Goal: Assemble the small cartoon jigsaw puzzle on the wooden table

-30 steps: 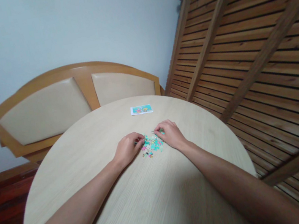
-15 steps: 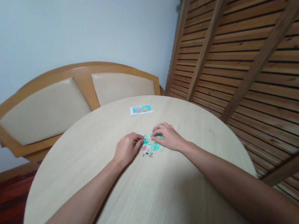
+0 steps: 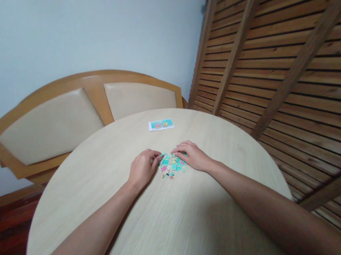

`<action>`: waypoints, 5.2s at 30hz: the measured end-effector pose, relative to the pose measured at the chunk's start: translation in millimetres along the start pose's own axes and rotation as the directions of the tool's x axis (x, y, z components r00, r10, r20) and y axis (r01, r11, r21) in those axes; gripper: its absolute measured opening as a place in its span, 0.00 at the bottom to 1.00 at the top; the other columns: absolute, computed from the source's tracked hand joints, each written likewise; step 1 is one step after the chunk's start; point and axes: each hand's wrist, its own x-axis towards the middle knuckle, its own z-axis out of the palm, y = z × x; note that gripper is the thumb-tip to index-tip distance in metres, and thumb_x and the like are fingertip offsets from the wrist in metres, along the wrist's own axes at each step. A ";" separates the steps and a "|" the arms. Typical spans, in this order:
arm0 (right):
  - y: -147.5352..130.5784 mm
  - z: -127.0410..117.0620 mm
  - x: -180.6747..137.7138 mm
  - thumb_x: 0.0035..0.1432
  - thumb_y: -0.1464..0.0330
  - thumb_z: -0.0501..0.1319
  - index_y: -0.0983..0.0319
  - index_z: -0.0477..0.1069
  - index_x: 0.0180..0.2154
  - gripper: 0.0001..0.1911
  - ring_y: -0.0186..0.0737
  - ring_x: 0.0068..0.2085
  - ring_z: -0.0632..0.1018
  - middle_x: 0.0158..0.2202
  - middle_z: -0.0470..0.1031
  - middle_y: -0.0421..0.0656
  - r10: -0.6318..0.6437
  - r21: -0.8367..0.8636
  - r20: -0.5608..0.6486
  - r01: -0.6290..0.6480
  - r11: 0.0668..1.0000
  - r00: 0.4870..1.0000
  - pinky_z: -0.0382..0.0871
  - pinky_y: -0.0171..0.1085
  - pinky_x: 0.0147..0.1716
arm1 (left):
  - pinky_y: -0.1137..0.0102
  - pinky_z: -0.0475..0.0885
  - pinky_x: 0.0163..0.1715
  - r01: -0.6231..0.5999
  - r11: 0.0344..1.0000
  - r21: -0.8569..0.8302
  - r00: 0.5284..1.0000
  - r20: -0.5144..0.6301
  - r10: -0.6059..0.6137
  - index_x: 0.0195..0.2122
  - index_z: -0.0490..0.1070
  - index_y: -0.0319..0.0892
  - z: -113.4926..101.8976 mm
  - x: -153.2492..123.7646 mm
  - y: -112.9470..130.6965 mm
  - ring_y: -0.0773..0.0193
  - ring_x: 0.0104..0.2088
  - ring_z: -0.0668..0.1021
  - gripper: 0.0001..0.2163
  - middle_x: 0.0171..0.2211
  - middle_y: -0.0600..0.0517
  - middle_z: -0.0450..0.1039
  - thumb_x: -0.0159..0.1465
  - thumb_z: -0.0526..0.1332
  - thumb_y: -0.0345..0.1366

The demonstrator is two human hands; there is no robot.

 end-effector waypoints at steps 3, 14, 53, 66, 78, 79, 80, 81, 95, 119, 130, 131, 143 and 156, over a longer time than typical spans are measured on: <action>-0.3 -0.2 -0.3 0.66 0.68 0.60 0.57 0.79 0.45 0.10 0.43 0.47 0.75 0.42 0.81 0.44 0.009 0.013 -0.016 -0.009 1.000 1.000 0.66 0.43 0.50 | 0.65 0.72 0.42 -0.031 0.997 0.069 1.000 0.003 0.031 0.41 0.77 0.44 -1.8 0.6 -0.5 0.57 0.41 0.79 0.08 0.40 0.48 0.78 0.69 0.58 0.36; -0.8 -6.1 -0.2 0.61 0.67 0.65 0.58 0.80 0.39 0.05 0.43 0.44 0.78 0.39 0.82 0.43 0.085 -0.020 -0.076 -0.086 0.996 0.994 0.68 0.41 0.47 | 0.64 0.73 0.43 -0.058 0.985 0.164 0.996 0.075 0.046 0.40 0.79 0.45 -0.9 1.6 -5.0 0.56 0.41 0.78 0.08 0.40 0.48 0.79 0.67 0.59 0.33; 7.9 -13.2 -4.9 0.64 0.66 0.63 0.53 0.80 0.43 0.08 0.46 0.52 0.71 0.48 0.77 0.44 0.010 -0.145 -0.040 -0.016 0.989 0.999 0.62 0.47 0.52 | 0.63 0.69 0.50 -0.252 0.968 -0.009 0.959 0.129 0.251 0.42 0.77 0.45 5.7 0.1 -4.4 0.57 0.45 0.76 0.08 0.42 0.48 0.78 0.70 0.59 0.38; 5.6 -13.6 -5.4 0.65 0.63 0.62 0.55 0.80 0.42 0.08 0.47 0.52 0.71 0.46 0.78 0.45 -0.077 -0.177 0.028 0.081 0.981 0.997 0.58 0.49 0.53 | 0.64 0.70 0.46 -0.224 0.974 0.041 0.970 0.108 0.219 0.39 0.76 0.43 3.3 1.7 -1.8 0.58 0.41 0.77 0.08 0.39 0.49 0.79 0.70 0.57 0.35; 4.7 -11.8 -5.4 0.66 0.62 0.61 0.53 0.80 0.44 0.09 0.46 0.51 0.73 0.47 0.79 0.45 -0.102 -0.215 0.056 0.112 0.970 0.993 0.59 0.48 0.51 | 0.63 0.70 0.41 -0.241 0.926 0.290 0.971 0.074 0.229 0.39 0.76 0.41 -1.4 2.4 -0.8 0.56 0.41 0.76 0.08 0.39 0.47 0.78 0.71 0.58 0.37; 3.7 -12.3 -5.4 0.66 0.62 0.62 0.53 0.80 0.43 0.09 0.46 0.51 0.73 0.46 0.79 0.45 -0.101 -0.218 0.056 0.110 0.970 0.993 0.59 0.48 0.51 | 0.63 0.70 0.41 -0.247 0.927 0.284 0.969 0.080 0.233 0.39 0.76 0.42 -0.9 2.1 -0.5 0.57 0.41 0.76 0.08 0.40 0.47 0.78 0.70 0.58 0.37; 2.7 -12.7 -5.3 0.66 0.62 0.61 0.54 0.80 0.42 0.09 0.46 0.51 0.73 0.46 0.79 0.45 -0.099 -0.223 0.055 0.109 0.969 0.994 0.59 0.47 0.51 | 0.63 0.70 0.41 -0.244 0.931 0.272 0.970 0.083 0.230 0.39 0.76 0.42 -0.5 1.8 -0.1 0.57 0.40 0.76 0.08 0.40 0.48 0.78 0.70 0.58 0.37; 1.7 -13.1 -5.0 0.66 0.62 0.61 0.55 0.80 0.41 0.09 0.46 0.51 0.73 0.45 0.79 0.45 -0.097 -0.229 0.056 0.108 0.967 0.994 0.59 0.47 0.51 | 0.63 0.70 0.41 -0.236 0.937 0.257 0.972 0.084 0.221 0.39 0.76 0.42 -0.1 1.5 0.4 0.57 0.40 0.76 0.08 0.39 0.48 0.78 0.70 0.59 0.37; -6.1 -16.0 -2.9 0.66 0.65 0.61 0.59 0.77 0.40 0.07 0.46 0.48 0.74 0.44 0.79 0.45 0.054 -0.256 -0.024 -0.058 0.965 0.998 0.62 0.44 0.47 | 0.61 0.70 0.51 -0.294 0.953 0.069 0.950 0.134 0.283 0.47 0.78 0.46 4.7 -1.1 4.1 0.56 0.47 0.77 0.11 0.45 0.48 0.78 0.70 0.58 0.39; 14.1 -43.6 -15.1 0.56 0.58 0.69 0.54 0.81 0.43 0.14 0.48 0.54 0.72 0.49 0.76 0.46 -0.088 -0.008 0.219 0.092 0.996 0.972 0.62 0.49 0.57 | 0.62 0.72 0.45 -0.177 0.983 0.052 0.982 0.071 0.173 0.43 0.76 0.44 2.4 -0.5 1.7 0.57 0.42 0.78 0.09 0.40 0.49 0.80 0.71 0.56 0.38; 12.8 -43.0 -15.3 0.56 0.61 0.70 0.54 0.82 0.35 0.06 0.46 0.53 0.73 0.46 0.76 0.44 -0.096 0.047 0.234 0.088 0.995 0.968 0.63 0.47 0.57 | 0.63 0.71 0.43 -0.162 0.986 0.050 0.985 0.075 0.158 0.40 0.76 0.45 3.4 -0.2 -0.1 0.57 0.39 0.78 0.08 0.37 0.50 0.80 0.71 0.58 0.39; 12.1 -42.7 -15.1 0.56 0.61 0.70 0.55 0.81 0.35 0.06 0.46 0.54 0.73 0.46 0.77 0.43 -0.094 0.054 0.234 0.083 0.995 0.968 0.62 0.47 0.57 | 0.63 0.71 0.43 -0.161 0.986 0.050 0.984 0.078 0.157 0.40 0.76 0.45 3.4 -0.2 -0.1 0.57 0.40 0.78 0.08 0.37 0.50 0.80 0.71 0.58 0.39; 11.4 -37.6 -10.8 0.56 0.68 0.67 0.59 0.76 0.30 0.03 0.43 0.47 0.76 0.38 0.80 0.42 -0.121 0.048 0.113 0.117 0.992 0.986 0.64 0.45 0.52 | 0.63 0.70 0.44 -0.189 0.979 0.071 0.979 0.095 0.182 0.39 0.77 0.44 0.9 0.3 -0.1 0.57 0.40 0.77 0.08 0.37 0.48 0.79 0.70 0.59 0.38; 1.6 -37.7 -13.3 0.57 0.64 0.68 0.56 0.80 0.35 0.04 0.45 0.51 0.75 0.39 0.80 0.42 -0.169 0.029 0.165 0.166 0.986 0.972 0.64 0.44 0.54 | 0.61 0.68 0.50 -0.334 0.942 -0.032 0.927 0.172 0.335 0.50 0.77 0.47 1.5 -3.4 4.3 0.56 0.47 0.75 0.12 0.44 0.46 0.75 0.71 0.58 0.40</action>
